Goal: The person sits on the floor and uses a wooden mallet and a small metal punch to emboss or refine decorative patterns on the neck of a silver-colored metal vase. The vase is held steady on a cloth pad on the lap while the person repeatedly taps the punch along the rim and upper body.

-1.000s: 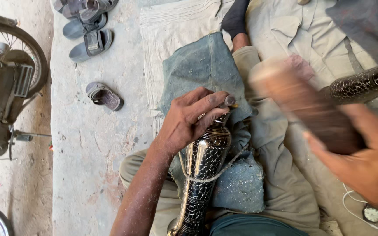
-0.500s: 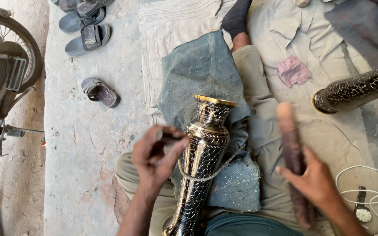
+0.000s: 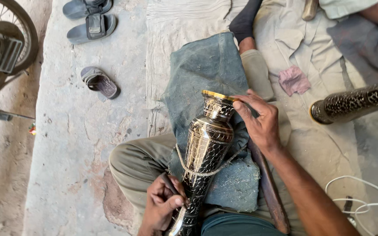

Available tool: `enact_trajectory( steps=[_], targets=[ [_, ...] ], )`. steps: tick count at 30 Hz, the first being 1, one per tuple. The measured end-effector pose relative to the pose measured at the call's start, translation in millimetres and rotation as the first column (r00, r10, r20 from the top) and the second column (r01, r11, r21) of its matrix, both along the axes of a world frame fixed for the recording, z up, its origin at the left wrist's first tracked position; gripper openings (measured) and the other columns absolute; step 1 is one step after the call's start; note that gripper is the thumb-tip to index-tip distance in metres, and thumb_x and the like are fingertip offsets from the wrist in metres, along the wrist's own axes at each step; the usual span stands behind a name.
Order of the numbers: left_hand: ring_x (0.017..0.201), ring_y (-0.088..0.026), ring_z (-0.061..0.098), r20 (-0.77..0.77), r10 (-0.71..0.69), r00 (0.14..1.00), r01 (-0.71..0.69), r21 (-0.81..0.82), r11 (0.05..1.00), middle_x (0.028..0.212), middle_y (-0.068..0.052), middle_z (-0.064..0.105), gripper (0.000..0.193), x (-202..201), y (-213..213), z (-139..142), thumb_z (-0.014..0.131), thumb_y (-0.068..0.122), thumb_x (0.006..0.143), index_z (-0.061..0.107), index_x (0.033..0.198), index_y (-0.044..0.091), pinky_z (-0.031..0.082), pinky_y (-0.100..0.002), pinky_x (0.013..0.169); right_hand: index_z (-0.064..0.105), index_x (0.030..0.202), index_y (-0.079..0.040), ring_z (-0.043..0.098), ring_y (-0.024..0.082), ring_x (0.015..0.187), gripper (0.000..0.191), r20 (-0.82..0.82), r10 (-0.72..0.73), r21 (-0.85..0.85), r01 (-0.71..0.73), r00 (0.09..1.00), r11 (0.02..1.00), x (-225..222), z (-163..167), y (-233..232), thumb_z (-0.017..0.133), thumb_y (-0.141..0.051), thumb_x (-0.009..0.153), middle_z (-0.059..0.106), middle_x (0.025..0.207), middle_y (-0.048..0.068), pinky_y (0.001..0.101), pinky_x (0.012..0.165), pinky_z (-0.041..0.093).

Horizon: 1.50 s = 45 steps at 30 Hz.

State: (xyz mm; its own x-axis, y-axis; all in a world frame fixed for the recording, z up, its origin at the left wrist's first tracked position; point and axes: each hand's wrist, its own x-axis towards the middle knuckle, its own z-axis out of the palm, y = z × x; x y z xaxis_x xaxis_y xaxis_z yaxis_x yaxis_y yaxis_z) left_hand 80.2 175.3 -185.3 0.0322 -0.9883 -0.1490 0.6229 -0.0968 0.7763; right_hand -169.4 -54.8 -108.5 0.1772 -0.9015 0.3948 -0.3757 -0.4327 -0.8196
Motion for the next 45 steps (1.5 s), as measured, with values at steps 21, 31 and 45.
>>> enact_trajectory(
  steps=[21, 31, 45],
  targets=[
    [0.092, -0.015, 0.077, 0.67, 0.257, 0.697, 0.236, -0.553, 0.799, 0.112, -0.007, 0.075, 0.035, -29, -184, 90, 0.079, 0.018, 0.098, 0.063, 0.128, 0.011, 0.065, -0.028, 0.074, 0.027, 0.161, -0.001, 0.051, 0.031, 0.136, 0.103, 0.435, -0.196, 0.744, -0.227, 0.879, 0.629, -98, -80, 167, 0.055, 0.019, 0.064, 0.048, 0.152, 0.027, 0.0394, 0.108, 0.038],
    [0.09, -0.022, 0.072, 0.826, 0.376, 0.42, 0.477, -0.553, 0.683, 0.106, -0.006, 0.072, 0.033, -49, -228, 130, 0.074, 0.021, 0.101, 0.066, 0.131, 0.01, 0.06, -0.034, 0.076, 0.044, 0.147, 0.006, 0.068, 0.032, 0.109, 0.07, 0.499, -0.138, 0.682, -0.289, 0.856, 0.672, -169, -3, 123, 0.068, 0.02, 0.082, 0.065, 0.116, 0.03, 0.0465, 0.086, 0.059],
    [0.086, -0.02, 0.07, 0.813, 0.386, 0.436, 0.504, -0.576, 0.644, 0.101, -0.005, 0.07, 0.037, -46, -232, 122, 0.073, 0.022, 0.102, 0.063, 0.137, 0.014, 0.058, -0.035, 0.073, 0.061, 0.132, 0.005, 0.062, 0.021, 0.077, 0.047, -0.738, -0.18, -0.004, 0.262, 0.65, 0.965, -131, 120, 55, 0.074, 0.006, 0.087, 0.065, 0.095, 0.015, 0.0331, 0.066, 0.05]
  ],
)
